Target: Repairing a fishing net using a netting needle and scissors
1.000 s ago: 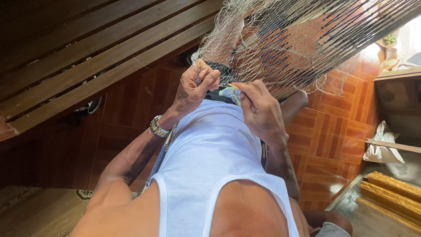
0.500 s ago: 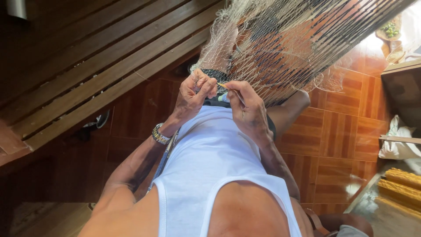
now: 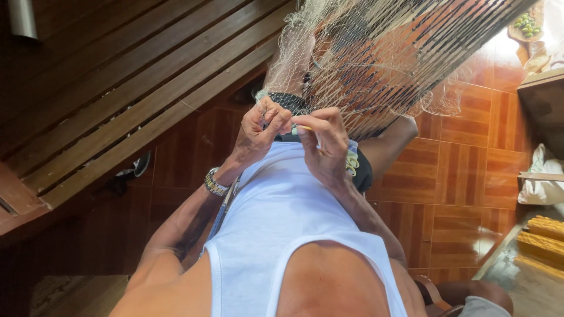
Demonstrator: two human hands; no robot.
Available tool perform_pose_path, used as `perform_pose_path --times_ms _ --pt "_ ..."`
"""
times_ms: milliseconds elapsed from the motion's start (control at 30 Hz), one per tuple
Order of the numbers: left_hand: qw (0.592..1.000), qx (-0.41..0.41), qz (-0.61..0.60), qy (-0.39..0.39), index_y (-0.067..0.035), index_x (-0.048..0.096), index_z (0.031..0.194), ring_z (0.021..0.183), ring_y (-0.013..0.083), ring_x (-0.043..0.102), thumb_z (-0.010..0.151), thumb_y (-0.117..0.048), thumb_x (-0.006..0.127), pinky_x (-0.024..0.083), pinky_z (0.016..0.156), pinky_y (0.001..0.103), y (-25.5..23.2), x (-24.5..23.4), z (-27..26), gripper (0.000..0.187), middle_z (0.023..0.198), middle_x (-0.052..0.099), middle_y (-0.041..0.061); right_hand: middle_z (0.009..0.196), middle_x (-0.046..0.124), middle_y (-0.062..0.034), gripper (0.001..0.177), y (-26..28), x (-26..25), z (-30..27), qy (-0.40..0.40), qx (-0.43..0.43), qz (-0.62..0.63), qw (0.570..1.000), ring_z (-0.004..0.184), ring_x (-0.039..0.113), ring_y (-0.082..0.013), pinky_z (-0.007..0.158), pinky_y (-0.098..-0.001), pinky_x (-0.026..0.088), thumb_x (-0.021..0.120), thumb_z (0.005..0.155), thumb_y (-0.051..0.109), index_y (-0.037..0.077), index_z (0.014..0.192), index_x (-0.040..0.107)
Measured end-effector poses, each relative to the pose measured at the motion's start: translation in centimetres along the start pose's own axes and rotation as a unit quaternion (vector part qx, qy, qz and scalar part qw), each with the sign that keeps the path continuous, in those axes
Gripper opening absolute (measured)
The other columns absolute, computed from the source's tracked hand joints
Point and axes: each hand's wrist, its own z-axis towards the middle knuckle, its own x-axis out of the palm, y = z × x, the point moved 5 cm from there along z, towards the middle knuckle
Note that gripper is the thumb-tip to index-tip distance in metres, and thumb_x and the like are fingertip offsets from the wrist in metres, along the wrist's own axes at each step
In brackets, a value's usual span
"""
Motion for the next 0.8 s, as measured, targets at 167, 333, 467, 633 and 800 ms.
perform_pose_path --times_ms 167,333,467,633,800 --pt "1.0 0.001 -0.008 0.004 -0.014 0.038 0.082 0.066 0.0128 0.056 0.107 -0.007 0.057 0.049 0.068 0.024 -0.1 -0.3 0.0 0.033 0.072 0.065 0.01 0.117 0.054 -0.0114 0.022 1.0 -2.3 0.2 -0.043 -0.009 -0.019 0.999 0.098 0.054 -0.0166 0.087 -0.0306 0.048 0.059 0.108 0.021 0.008 0.118 0.075" --pt "0.999 -0.005 -0.037 0.007 -0.012 0.041 0.084 0.068 0.0146 0.057 0.11 -0.01 0.051 0.049 0.07 0.026 0.1 -0.5 0.1 0.028 0.075 0.066 0.012 0.116 0.057 -0.0257 0.037 1.7 -5.7 -0.5 -0.107 -0.04 0.034 0.993 0.105 0.063 -0.0305 0.093 -0.0391 0.053 0.057 0.108 0.031 -0.003 0.11 0.07" --pt "0.999 -0.006 -0.033 0.003 -0.008 0.047 0.085 0.068 0.0145 0.058 0.11 -0.014 0.05 0.051 0.072 0.027 0.0 -0.8 0.0 0.026 0.077 0.067 0.013 0.108 0.05 -0.0255 0.036 0.4 -8.4 -2.7 -0.15 -0.033 0.134 0.979 0.098 0.062 -0.0373 0.09 -0.0463 0.055 0.046 0.11 0.039 0.004 0.106 0.052" --pt "0.995 -0.076 -0.067 0.0 -0.013 0.039 0.091 0.07 0.0145 0.05 0.108 -0.031 0.05 0.044 0.071 0.027 -1.2 -0.2 0.0 0.027 0.078 0.061 0.009 0.085 0.054 -0.0078 0.023 2.1 -9.8 -2.2 -0.189 -0.02 0.233 0.954 0.068 0.056 -0.0239 0.081 -0.0409 0.053 0.043 0.114 0.033 0.014 0.117 0.056" --pt "0.996 -0.067 -0.066 0.009 -0.013 0.041 0.093 0.07 0.0141 0.049 0.108 -0.033 0.05 0.044 0.072 0.027 -1.3 -0.3 0.1 0.027 0.078 0.06 0.008 0.073 0.038 -0.005 0.035 2.0 -10.0 -2.2 -0.162 0.166 0.15 0.961 0.048 0.028 -0.0078 0.042 -0.0223 0.031 0.049 0.113 0.043 0.009 0.116 0.054"
